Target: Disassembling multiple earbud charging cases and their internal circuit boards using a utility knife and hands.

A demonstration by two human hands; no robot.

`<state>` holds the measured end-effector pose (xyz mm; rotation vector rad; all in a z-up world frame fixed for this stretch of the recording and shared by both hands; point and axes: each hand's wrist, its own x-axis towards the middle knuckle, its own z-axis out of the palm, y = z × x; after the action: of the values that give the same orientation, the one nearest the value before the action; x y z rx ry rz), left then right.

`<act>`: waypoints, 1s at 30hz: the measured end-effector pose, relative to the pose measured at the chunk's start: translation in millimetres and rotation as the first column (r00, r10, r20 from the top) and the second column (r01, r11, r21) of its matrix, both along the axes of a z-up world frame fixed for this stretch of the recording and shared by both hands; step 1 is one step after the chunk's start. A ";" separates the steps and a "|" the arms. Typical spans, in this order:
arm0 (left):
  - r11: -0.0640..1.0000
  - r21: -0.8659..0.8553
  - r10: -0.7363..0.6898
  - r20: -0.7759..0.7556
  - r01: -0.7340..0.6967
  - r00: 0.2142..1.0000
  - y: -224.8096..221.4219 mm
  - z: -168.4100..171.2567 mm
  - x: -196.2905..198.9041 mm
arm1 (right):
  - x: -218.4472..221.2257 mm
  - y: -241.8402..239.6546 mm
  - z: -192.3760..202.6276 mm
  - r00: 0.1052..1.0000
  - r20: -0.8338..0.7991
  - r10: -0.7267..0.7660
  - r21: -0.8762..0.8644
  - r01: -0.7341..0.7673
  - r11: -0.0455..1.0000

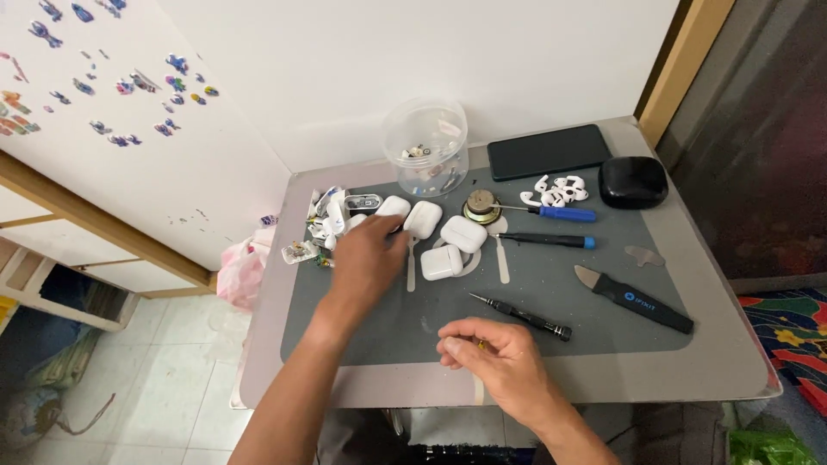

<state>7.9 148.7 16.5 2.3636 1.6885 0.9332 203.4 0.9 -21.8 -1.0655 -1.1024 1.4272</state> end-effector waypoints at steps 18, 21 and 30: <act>0.987 0.017 -0.162 0.084 0.161 0.983 -95.2 31.8 18.5 | -2.4 8.0 14.1 0.972 -0.192 -0.138 -0.143 0.112 0.983; 0.949 -0.014 -0.309 0.176 0.316 0.935 -125.9 8.5 23.0 | -4.2 3.2 10.1 0.984 -0.133 -0.122 -0.091 0.111 0.990; 0.811 -0.325 0.037 0.858 0.486 0.512 -129.5 -17.8 1.5 | 1.3 -1.3 12.0 0.998 0.042 0.047 0.035 -0.048 0.998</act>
<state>9.4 19.1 -1.3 1.3132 0.9768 1.0890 204.7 -0.5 -9.8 -1.0533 -1.1854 1.4232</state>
